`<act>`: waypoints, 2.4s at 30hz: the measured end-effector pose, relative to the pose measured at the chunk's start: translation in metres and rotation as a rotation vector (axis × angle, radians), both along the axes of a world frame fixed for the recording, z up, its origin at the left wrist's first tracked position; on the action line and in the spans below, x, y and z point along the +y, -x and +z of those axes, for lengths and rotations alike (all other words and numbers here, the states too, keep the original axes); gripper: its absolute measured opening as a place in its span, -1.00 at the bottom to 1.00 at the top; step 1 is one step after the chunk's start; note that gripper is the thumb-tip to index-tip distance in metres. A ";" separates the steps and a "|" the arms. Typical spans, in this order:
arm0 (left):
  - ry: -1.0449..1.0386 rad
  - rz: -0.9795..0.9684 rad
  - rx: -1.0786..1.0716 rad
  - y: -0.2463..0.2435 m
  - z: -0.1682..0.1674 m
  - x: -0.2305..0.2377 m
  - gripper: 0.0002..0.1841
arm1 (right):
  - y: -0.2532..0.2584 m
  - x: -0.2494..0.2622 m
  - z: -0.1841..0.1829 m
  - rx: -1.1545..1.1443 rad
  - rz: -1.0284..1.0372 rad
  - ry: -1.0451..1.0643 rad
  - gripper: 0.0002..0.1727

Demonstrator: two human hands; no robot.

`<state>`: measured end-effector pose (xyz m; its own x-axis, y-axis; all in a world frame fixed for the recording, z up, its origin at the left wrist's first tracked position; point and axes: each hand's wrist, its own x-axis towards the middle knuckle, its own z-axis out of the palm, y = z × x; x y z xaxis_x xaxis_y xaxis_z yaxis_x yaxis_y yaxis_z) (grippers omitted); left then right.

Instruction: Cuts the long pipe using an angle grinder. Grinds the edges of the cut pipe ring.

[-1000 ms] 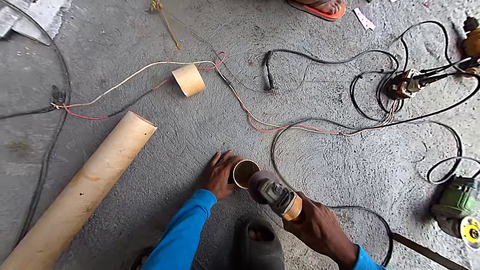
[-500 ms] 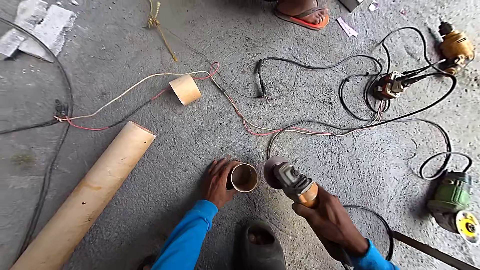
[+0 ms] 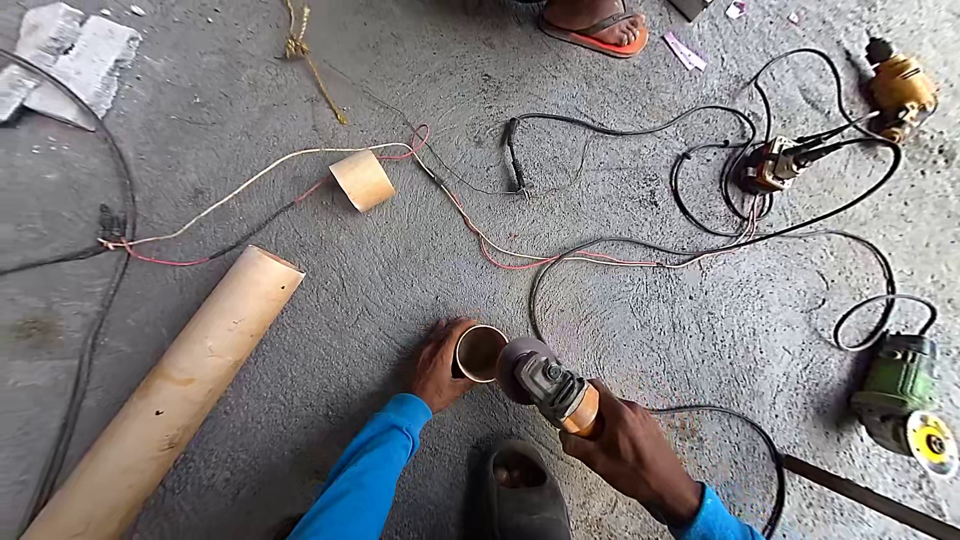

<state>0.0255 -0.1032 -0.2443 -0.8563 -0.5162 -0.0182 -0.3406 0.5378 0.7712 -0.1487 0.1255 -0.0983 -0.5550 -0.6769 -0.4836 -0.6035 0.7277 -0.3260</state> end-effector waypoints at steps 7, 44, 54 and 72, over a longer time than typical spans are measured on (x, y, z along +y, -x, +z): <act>0.145 0.060 0.055 0.000 -0.012 0.011 -0.01 | -0.031 0.001 0.011 -0.014 0.044 -0.083 -0.17; 0.158 0.054 -0.019 -0.002 -0.003 0.009 -0.03 | 0.033 -0.020 0.002 -0.035 -0.244 0.081 -0.31; -0.145 0.130 -0.004 0.004 0.020 0.012 0.17 | 0.026 0.012 0.004 -0.059 -0.403 0.167 -0.28; -0.506 0.501 0.109 0.011 0.044 0.014 0.02 | 0.013 0.035 0.002 -0.039 -0.440 0.163 -0.16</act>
